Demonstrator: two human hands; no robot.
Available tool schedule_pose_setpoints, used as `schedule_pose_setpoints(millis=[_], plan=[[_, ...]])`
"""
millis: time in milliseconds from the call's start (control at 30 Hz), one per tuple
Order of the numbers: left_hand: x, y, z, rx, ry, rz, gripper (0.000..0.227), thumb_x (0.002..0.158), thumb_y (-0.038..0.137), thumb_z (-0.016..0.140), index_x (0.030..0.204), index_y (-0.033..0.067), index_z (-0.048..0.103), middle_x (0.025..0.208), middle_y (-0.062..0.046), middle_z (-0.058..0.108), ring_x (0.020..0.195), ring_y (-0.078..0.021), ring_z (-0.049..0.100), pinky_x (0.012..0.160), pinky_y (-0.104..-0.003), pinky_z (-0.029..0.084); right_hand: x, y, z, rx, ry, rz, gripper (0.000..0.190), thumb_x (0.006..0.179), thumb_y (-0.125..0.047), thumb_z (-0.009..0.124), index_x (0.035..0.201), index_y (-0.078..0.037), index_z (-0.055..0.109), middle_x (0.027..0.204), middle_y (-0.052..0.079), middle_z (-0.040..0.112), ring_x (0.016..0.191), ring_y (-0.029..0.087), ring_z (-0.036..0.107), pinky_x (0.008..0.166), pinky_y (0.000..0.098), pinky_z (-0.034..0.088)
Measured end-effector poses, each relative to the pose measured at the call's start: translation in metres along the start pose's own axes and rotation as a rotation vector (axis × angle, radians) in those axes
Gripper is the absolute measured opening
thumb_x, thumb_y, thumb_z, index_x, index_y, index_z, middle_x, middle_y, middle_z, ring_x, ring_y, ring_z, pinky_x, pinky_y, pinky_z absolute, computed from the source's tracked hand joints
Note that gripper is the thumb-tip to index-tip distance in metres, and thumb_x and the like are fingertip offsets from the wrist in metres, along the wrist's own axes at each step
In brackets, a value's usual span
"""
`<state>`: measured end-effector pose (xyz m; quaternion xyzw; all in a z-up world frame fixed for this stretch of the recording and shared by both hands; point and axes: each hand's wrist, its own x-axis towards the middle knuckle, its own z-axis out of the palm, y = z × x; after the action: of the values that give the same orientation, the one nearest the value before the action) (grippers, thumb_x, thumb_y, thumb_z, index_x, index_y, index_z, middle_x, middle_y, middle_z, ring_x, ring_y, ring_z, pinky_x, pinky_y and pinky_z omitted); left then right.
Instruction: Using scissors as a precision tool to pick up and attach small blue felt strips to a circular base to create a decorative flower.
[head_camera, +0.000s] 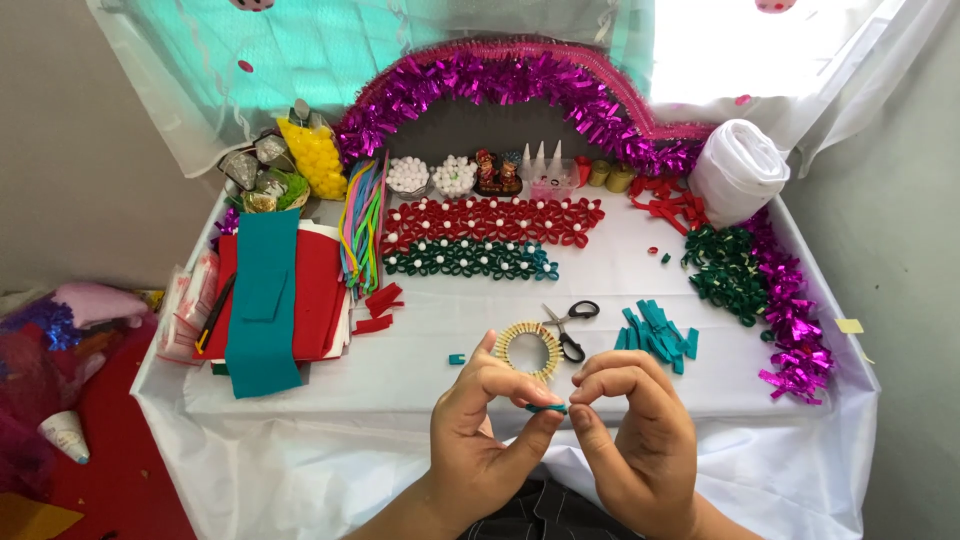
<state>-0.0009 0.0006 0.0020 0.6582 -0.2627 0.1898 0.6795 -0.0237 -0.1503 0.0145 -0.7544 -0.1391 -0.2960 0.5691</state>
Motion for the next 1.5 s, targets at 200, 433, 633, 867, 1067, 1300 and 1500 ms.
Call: schedule_pose_setpoints(millis=[200,433,633,867,1067,1300,1500], plan=[[0.002,0.002,0.001,0.145,-0.003,0.094,0.009,0.095,0.018,0.067,0.097,0.0199,0.058,0.090,0.005,0.070,0.077,-0.0101,0.057,0.127,-0.057,0.023,0.000,0.001,0.003,-0.028,0.010,-0.011,0.004,0.089,-0.008,0.064,0.086,-0.010,0.065,0.088,0.007,0.066,0.088,0.017,0.065,0.087,0.0288,0.051],[0.001,0.003,0.003,0.238,0.041,0.231,0.015,0.097,0.020,0.062,0.087,0.0172,0.050,0.084,0.001,0.069,0.078,-0.0134,0.063,0.125,-0.056,0.021,0.000,-0.001,0.006,-0.128,0.041,-0.138,0.004,0.086,-0.008,0.066,0.085,-0.010,0.063,0.086,0.007,0.065,0.081,0.018,0.063,0.084,0.0292,0.047],[-0.001,0.003,0.001,0.224,0.066,0.276,0.019,0.098,0.021,0.059,0.087,0.0181,0.044,0.079,0.001,0.069,0.073,-0.0126,0.058,0.123,-0.058,0.024,-0.002,-0.001,0.002,-0.117,-0.038,-0.144,0.004,0.087,-0.010,0.066,0.089,-0.013,0.065,0.089,0.006,0.067,0.082,0.016,0.064,0.087,0.0305,0.040],[0.000,0.002,-0.003,0.250,0.036,0.314,0.019,0.098,0.021,0.060,0.087,0.0187,0.044,0.081,0.003,0.071,0.073,-0.0112,0.057,0.124,-0.056,0.021,0.004,-0.001,-0.003,0.103,-0.114,-0.025,0.003,0.086,-0.010,0.072,0.087,-0.011,0.070,0.089,0.006,0.064,0.083,0.017,0.063,0.082,0.0268,0.051],[-0.002,0.000,-0.006,0.336,0.035,0.361,0.024,0.097,0.023,0.063,0.093,0.0184,0.041,0.082,0.008,0.074,0.073,-0.0092,0.056,0.123,-0.059,0.016,0.010,-0.007,-0.006,0.094,-0.128,-0.037,0.003,0.084,-0.011,0.074,0.083,-0.012,0.071,0.082,0.004,0.065,0.078,0.016,0.060,0.078,0.0271,0.049],[0.000,-0.002,-0.012,0.349,0.035,0.363,0.028,0.096,0.029,0.066,0.097,0.0177,0.041,0.079,0.012,0.075,0.069,-0.0055,0.056,0.124,-0.058,0.009,0.015,-0.002,-0.017,0.071,-0.223,0.005,0.006,0.080,-0.016,0.081,0.083,-0.016,0.076,0.089,0.003,0.070,0.084,0.016,0.059,0.082,0.0288,0.048],[0.002,-0.001,-0.019,0.344,-0.006,0.367,0.027,0.097,0.026,0.068,0.099,0.0176,0.042,0.084,0.014,0.077,0.070,-0.0047,0.059,0.124,-0.059,0.011,0.019,0.003,-0.021,0.168,-0.246,0.080,0.016,0.074,-0.016,0.086,0.085,-0.013,0.076,0.090,0.007,0.075,0.088,0.018,0.069,0.088,0.0319,0.048]])
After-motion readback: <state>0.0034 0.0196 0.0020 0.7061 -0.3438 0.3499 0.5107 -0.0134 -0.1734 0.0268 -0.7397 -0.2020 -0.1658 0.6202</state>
